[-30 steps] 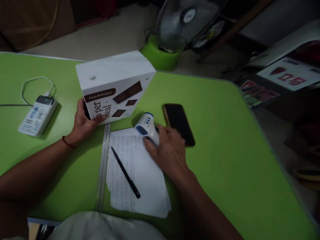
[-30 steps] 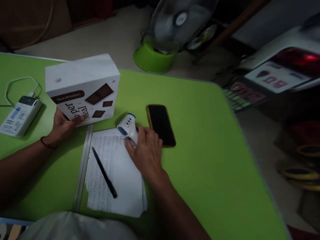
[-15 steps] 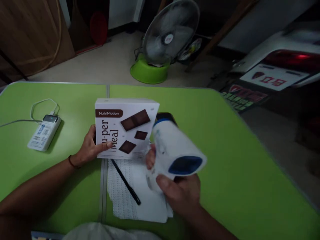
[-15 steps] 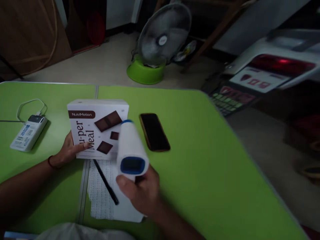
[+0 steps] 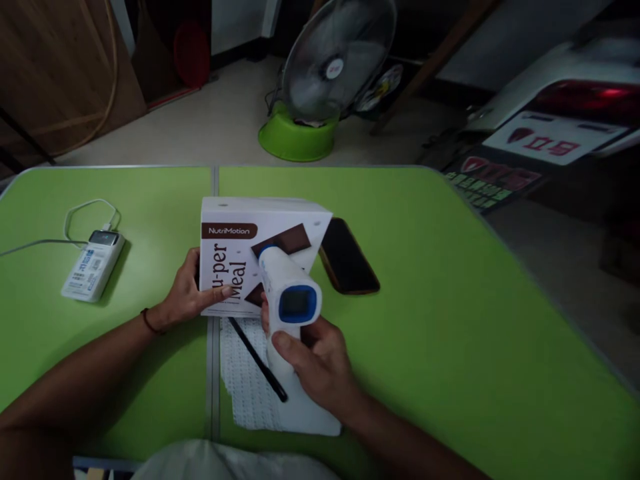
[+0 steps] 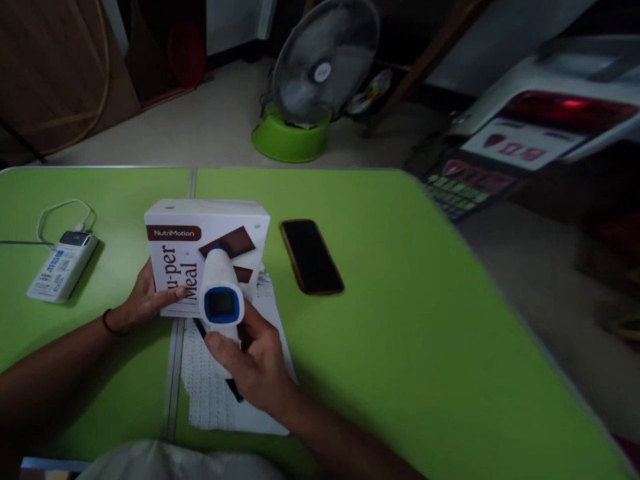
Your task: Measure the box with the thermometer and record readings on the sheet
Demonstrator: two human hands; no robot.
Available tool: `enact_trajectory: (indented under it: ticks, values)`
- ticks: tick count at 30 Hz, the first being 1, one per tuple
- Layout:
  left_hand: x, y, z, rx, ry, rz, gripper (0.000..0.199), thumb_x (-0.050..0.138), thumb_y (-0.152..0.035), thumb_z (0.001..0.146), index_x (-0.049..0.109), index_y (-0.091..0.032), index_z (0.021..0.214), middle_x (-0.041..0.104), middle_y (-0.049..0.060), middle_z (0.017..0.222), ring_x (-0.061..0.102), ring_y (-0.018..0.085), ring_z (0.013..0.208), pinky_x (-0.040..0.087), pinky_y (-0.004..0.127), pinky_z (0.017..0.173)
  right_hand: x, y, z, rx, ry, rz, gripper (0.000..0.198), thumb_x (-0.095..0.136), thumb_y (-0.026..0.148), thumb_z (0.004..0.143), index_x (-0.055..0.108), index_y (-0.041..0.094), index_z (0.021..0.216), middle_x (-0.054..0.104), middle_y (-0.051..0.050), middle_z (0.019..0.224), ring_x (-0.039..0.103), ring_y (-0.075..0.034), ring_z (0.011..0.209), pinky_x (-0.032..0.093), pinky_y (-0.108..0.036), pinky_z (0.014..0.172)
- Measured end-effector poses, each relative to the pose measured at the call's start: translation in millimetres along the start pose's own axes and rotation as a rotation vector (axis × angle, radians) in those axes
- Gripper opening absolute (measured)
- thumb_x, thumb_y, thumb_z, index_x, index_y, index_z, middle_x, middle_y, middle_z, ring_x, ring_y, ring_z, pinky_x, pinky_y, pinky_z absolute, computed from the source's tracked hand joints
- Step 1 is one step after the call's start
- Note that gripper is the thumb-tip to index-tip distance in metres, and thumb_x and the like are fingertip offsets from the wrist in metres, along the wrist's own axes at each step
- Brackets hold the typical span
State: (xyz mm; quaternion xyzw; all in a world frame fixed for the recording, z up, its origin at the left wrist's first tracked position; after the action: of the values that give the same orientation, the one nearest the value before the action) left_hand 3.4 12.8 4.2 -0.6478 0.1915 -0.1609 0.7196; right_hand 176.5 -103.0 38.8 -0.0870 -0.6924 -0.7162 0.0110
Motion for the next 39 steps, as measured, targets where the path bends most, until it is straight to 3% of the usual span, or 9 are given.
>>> enact_trajectory:
  ticks: [17,26,33,39]
  values:
    - [-1.1,0.4,0.0,0.013,-0.013,0.029,0.065,0.084,-0.046,0.07,0.047,-0.018,0.115,0.064,0.012,0.114,0.065,0.03,0.106,0.058,0.048,0.086,-0.6,-5.9,-2.0,0.004,-0.022,-0.009,0.035,0.073,0.049,0.081,0.071,0.024,0.105,0.08,-0.007,0.099,0.074,-0.025,0.093,0.062,-0.039,0.082]
    - [-0.3,0.9,0.0,0.013,-0.012,0.027,0.066,0.084,-0.047,0.07,0.047,-0.019,0.116,0.064,0.012,0.115,0.065,0.03,0.107,0.058,0.047,0.086,1.4,-8.2,-1.7,0.024,-0.017,0.034,0.038,0.073,0.046,0.081,0.069,0.025,0.113,0.078,-0.009,0.112,0.073,-0.028,0.106,0.06,-0.044,0.092]
    - [-0.3,0.8,0.4,0.023,-0.024,0.014,0.066,0.086,-0.046,0.068,0.048,-0.019,0.114,0.065,0.011,0.115,0.065,0.03,0.107,0.058,0.048,0.087,1.2,-7.4,-1.2,0.025,-0.006,0.004,0.04,0.072,0.051,0.081,0.07,0.024,0.111,0.078,-0.008,0.098,0.073,-0.028,0.1,0.061,-0.043,0.086]
    - [0.1,0.4,0.7,0.016,-0.01,0.02,0.067,0.085,-0.048,0.07,0.046,-0.018,0.116,0.064,0.013,0.115,0.064,0.03,0.108,0.058,0.048,0.087,2.4,-6.4,-1.6,0.039,-0.007,0.008,0.042,0.071,0.053,0.081,0.069,0.024,0.112,0.078,-0.009,0.105,0.073,-0.029,0.105,0.06,-0.044,0.09]
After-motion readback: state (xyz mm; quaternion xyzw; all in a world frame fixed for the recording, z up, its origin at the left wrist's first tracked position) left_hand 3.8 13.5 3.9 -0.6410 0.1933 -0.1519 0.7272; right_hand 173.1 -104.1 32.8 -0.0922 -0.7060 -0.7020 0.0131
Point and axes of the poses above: each hand's wrist, its own z-axis towards the middle knuckle, its own x-axis out of the palm, y = z × x, the point moved 3 cm from there along z, towards the middle knuckle
